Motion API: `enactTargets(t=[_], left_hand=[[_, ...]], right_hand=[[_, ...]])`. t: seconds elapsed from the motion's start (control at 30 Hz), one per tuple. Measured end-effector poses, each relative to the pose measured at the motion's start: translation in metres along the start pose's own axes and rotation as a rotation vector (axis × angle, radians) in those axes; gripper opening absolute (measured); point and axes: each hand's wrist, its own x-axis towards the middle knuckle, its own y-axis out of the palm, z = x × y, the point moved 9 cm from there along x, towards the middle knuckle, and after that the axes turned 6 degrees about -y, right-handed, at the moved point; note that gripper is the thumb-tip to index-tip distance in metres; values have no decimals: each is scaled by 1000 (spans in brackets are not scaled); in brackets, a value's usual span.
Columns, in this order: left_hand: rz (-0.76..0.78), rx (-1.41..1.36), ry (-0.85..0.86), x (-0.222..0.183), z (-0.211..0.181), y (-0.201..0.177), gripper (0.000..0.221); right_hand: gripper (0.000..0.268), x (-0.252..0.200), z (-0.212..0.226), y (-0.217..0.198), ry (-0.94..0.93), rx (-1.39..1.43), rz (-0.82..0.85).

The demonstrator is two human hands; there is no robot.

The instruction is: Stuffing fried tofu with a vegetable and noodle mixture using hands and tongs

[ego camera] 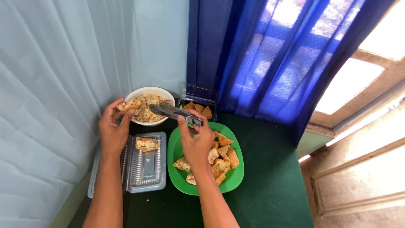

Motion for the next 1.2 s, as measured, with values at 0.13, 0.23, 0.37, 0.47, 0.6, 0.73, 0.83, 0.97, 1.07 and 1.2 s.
enactTargets(t=[0.13, 0.23, 0.37, 0.47, 0.6, 0.73, 0.83, 0.97, 1.07, 1.2], left_hand=[[-19, -21, -19, 1, 6, -3, 47], [-22, -41, -41, 3, 7, -2, 47], [-9, -75, -40, 5, 14, -3, 50], [-17, -91, -46, 5, 21, -3, 51], [-26, -120, -53, 5, 24, -5, 52], [-25, -108, -58, 6, 16, -9, 51], [-21, -77, -80, 6, 16, -9, 51], [-32, -48, -84, 4, 20, -9, 52], [-39, -27, -88, 5, 22, -11, 53], [-34, -24, -104, 4, 25, -13, 51]], right_hand=[[26, -3, -8, 1, 24, -64, -17], [27, -2, -4, 3, 7, -89, -15], [22, -9, -8, 2, -7, -235, -24], [20, -11, -3, 5, -17, -259, -29], [16, -12, -4, 7, -23, -193, -53], [16, -1, 5, 5, -20, -91, -64], [20, 11, 14, 10, -35, -110, -14], [22, 19, 23, 23, -110, -178, 39], [23, 18, 24, 36, -128, -170, 68], [18, 12, 16, 46, -99, -233, 82]])
